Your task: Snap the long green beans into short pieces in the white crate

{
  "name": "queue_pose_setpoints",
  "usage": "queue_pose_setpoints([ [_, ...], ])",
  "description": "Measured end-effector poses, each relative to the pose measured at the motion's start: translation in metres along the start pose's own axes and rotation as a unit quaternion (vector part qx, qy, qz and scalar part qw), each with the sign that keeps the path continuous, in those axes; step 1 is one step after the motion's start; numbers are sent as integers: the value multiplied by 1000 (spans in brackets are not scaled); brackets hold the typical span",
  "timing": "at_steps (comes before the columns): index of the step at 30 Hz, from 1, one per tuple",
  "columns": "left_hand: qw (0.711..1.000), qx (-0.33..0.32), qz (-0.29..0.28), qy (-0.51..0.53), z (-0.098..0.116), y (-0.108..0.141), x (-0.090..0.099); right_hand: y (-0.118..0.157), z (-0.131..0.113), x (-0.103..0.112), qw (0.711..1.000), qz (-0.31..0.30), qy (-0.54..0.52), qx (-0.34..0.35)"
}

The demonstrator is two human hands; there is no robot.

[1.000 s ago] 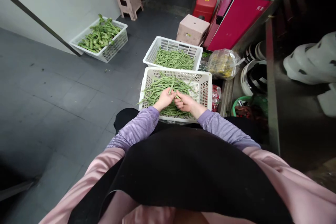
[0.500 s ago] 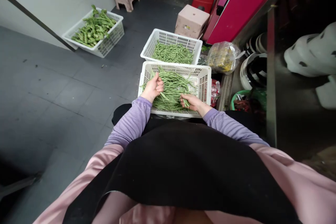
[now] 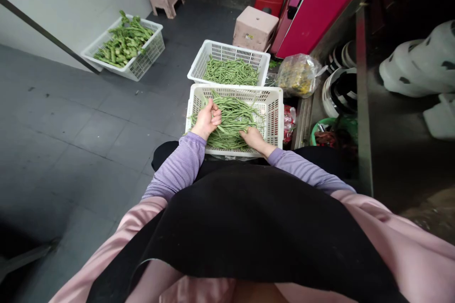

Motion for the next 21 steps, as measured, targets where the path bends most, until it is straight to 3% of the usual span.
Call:
queue_pose_setpoints([
  [2,1000,-1,-16,3,-2,3,-3,-4,6,6,987,74,139,-3],
  [4,1000,5,-19,13,-3,4,-4,-8,12,11,982,65,177,-31],
  [6,999,25,-10,22,-4,4,-4,-11,12,12,994,-19,87,-64],
  [8,998,48,1,32,-7,3,-3,-11,0,7,989,-114,-67,-61],
  [11,996,69,1,53,-13,0,-2,-5,-30,-5,945,-230,-230,-19],
  [14,995,73,0,72,-18,-5,2,7,-51,-18,903,-320,-284,-34],
  [18,997,39,20,63,-19,-15,10,22,-56,-24,877,-337,-341,-45],
  [21,996,-70,39,23,-16,-20,14,22,-53,-22,878,-281,-385,-54],
])
Point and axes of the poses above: each hand's wrist, its own y-axis away from the middle knuckle, its own x-axis out of the back of the hand, z = x × y, the point moved 3 cm from there along -y, towards the middle knuckle, and after that the axes turned 14 degrees about y, right-handed, at the moved point
